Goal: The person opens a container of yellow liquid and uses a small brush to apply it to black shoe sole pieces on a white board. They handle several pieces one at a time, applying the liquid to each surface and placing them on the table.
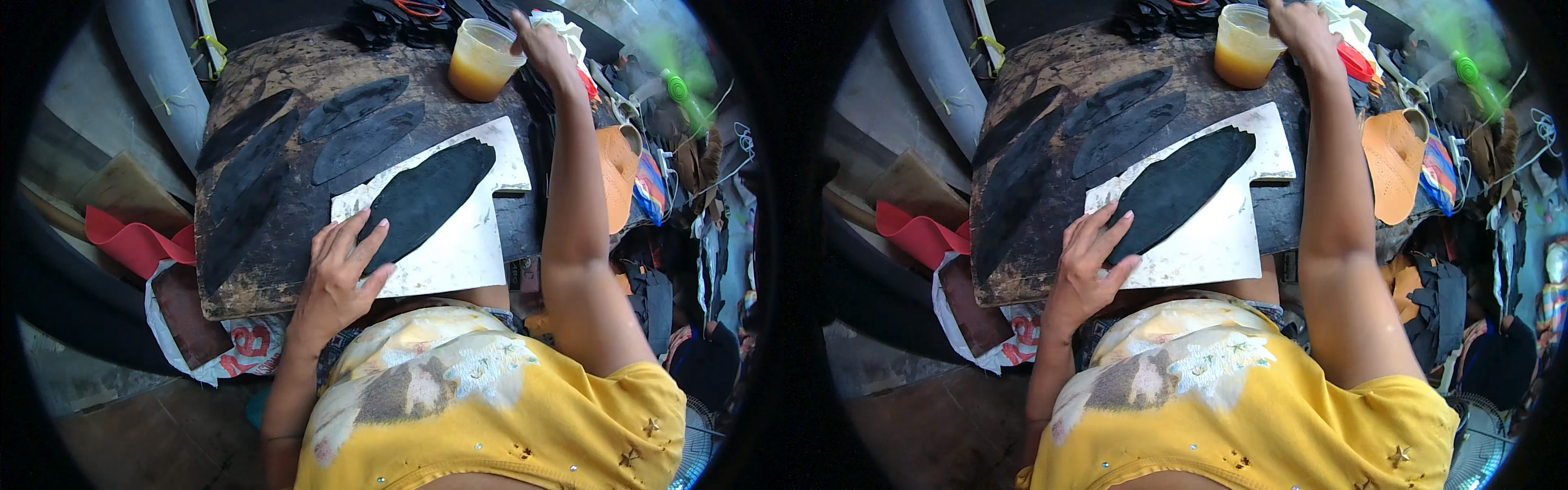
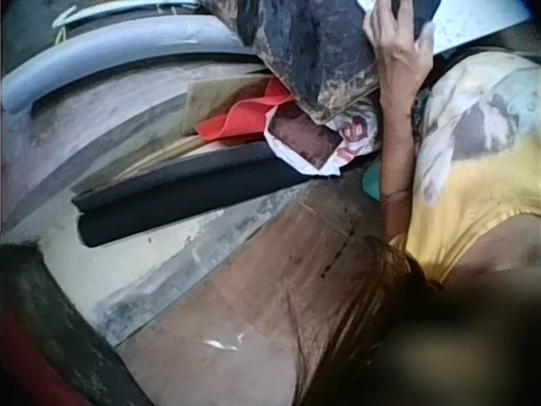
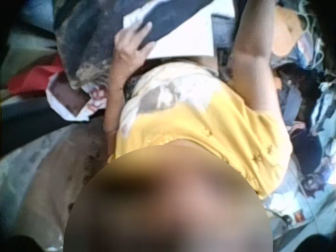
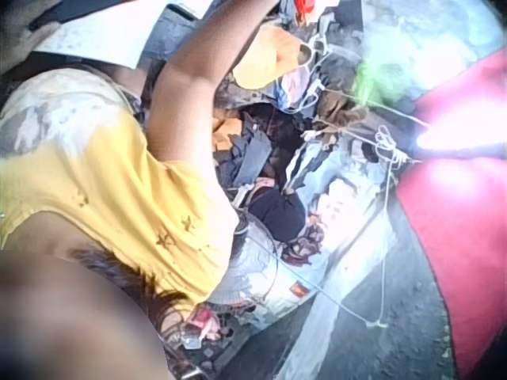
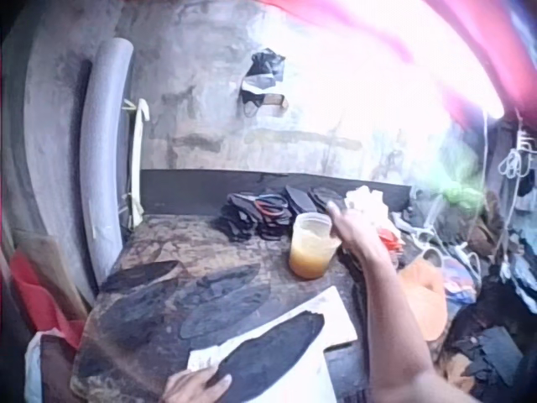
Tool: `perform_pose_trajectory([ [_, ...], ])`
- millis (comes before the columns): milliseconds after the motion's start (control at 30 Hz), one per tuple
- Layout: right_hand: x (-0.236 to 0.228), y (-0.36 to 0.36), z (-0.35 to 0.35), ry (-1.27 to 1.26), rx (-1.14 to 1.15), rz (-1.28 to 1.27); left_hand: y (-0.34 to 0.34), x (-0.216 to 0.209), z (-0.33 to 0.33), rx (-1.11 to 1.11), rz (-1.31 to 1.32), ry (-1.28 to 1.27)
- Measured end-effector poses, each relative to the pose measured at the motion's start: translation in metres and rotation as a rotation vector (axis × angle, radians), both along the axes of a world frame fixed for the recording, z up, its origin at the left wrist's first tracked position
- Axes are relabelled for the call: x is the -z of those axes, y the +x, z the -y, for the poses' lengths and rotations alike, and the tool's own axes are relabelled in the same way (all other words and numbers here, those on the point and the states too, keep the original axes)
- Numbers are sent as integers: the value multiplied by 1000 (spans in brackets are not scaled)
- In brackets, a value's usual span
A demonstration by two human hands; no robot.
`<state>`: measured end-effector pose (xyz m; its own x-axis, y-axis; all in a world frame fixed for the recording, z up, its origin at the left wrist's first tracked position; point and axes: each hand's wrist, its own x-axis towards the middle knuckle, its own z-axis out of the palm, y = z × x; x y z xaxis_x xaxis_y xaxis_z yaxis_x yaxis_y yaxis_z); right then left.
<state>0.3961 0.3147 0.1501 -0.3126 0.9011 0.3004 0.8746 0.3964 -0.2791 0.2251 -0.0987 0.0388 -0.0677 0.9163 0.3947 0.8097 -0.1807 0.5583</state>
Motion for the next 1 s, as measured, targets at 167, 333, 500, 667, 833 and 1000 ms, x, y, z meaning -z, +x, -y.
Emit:
perform_pose_trajectory([
  [167,62,21,151,211,-262,9,13,11,-13,-53,-53,45],
  [333,98,46,202,-193,-509,-242,15,14,-15,-77,-68,68],
  [500,118,48,189,-55,-401,10,16,15,-15,-95,-53,71],
  [667,132,50,216,168,-302,156,15,15,-14,-104,-22,69],
  [833,129,66,238,196,-435,107,15,16,-14,-118,-7,51],
  [1000,127,54,200,90,-301,164,15,14,-14,-115,-12,38],
])
